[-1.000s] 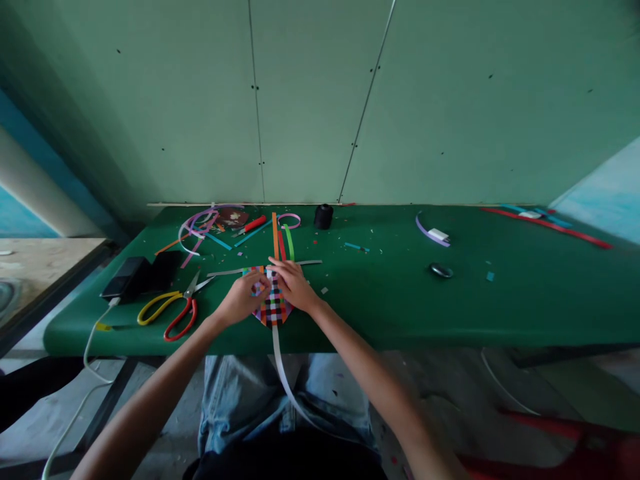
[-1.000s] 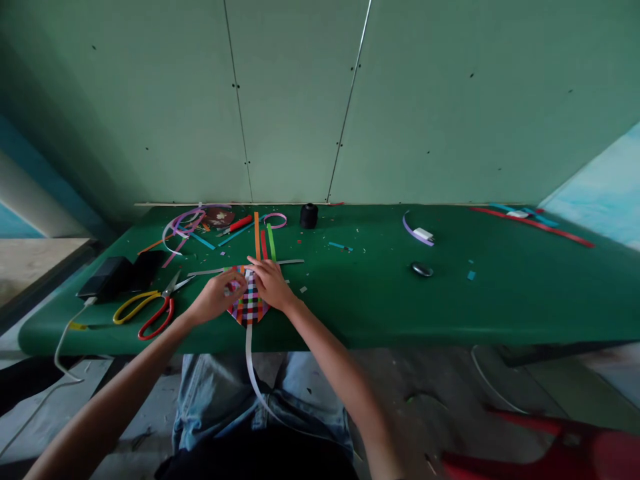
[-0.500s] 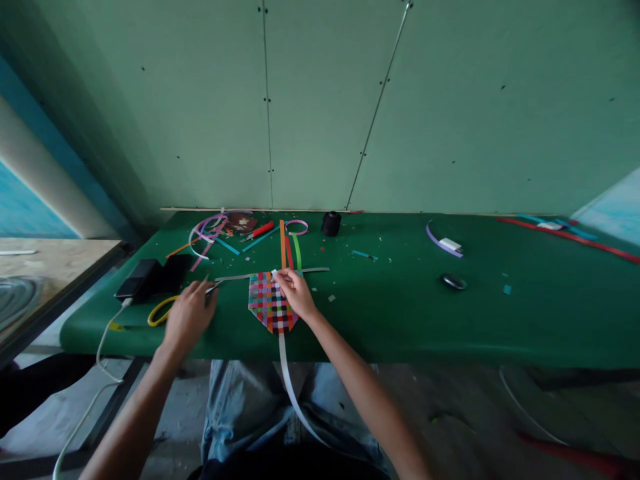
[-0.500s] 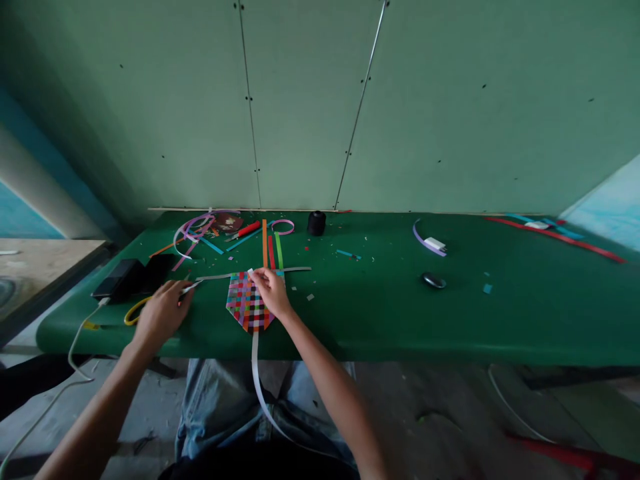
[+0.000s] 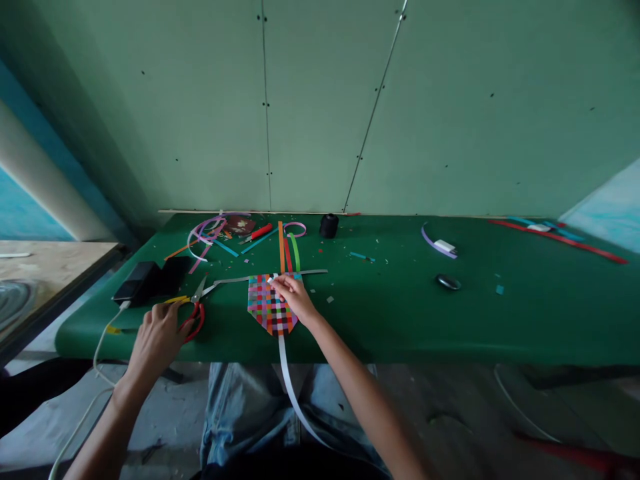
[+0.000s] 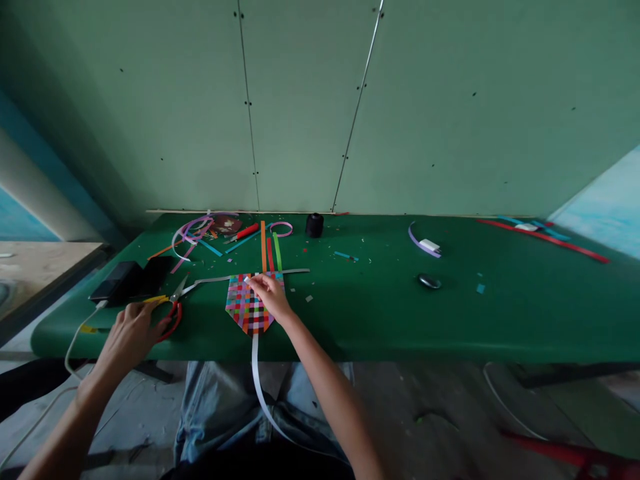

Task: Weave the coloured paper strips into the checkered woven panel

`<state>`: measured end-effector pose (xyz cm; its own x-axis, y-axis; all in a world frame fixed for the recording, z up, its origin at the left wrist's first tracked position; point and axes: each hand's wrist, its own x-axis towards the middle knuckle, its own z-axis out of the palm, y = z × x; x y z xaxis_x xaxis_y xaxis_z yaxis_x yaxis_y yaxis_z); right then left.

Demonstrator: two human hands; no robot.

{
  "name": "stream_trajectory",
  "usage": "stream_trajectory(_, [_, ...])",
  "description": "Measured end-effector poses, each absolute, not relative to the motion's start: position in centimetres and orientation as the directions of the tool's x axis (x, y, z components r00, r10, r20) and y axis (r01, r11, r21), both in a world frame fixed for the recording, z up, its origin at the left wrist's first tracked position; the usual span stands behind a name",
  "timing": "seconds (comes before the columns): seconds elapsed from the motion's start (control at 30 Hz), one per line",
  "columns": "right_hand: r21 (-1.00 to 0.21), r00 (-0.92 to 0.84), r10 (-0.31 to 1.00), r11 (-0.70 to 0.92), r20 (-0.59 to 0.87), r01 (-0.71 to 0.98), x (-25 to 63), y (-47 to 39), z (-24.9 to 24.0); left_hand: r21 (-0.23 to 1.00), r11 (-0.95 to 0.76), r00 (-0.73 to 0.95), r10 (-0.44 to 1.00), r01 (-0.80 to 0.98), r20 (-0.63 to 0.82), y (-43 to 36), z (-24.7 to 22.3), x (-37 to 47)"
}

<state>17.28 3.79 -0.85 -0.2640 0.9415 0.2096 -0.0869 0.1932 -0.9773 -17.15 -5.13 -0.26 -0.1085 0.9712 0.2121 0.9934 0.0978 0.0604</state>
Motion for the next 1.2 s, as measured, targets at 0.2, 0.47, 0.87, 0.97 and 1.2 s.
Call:
stream_trajectory(0.2, [-0.981, -0.259, 0.948, 0.167, 0.188, -0.101, 17.3, 3.8, -0.8, 0.011, 0.199, -0.199, 0.970, 0.980, 0.141, -5.0, 0.0, -17.4])
stream_trajectory(0.47, [-0.981, -0.261, 0.947, 0.165, 0.185, -0.098, 17.4, 3.8, -1.1, 0.310, 0.153, -0.221, 0.955, 0.938, 0.197, -3.6, -0.6, -17.6])
stream_trajectory(0.87, [-0.981, -0.197, 0.969, 0.122, 0.151, -0.152, 17.4, 3.9, -1.3, 0.474, -0.134, 0.133, 0.991, 0.870, 0.036, -4.9, 6.0, -6.4])
stream_trajectory(0.97, [-0.966, -0.203, 0.967, 0.107, 0.156, -0.234, 17.4, 4.2, -1.9, 0.240, -0.132, 0.148, 0.988, 0.962, -0.050, -4.6, 7.0, -4.5])
stream_trajectory(1.2, [-0.929, -0.193, 0.969, 0.075, 0.154, -0.363, 17.2, 4.3, -2.0, 0.119, -0.189, 0.211, 0.954, 0.975, -0.214, -4.0, 9.2, -2.3])
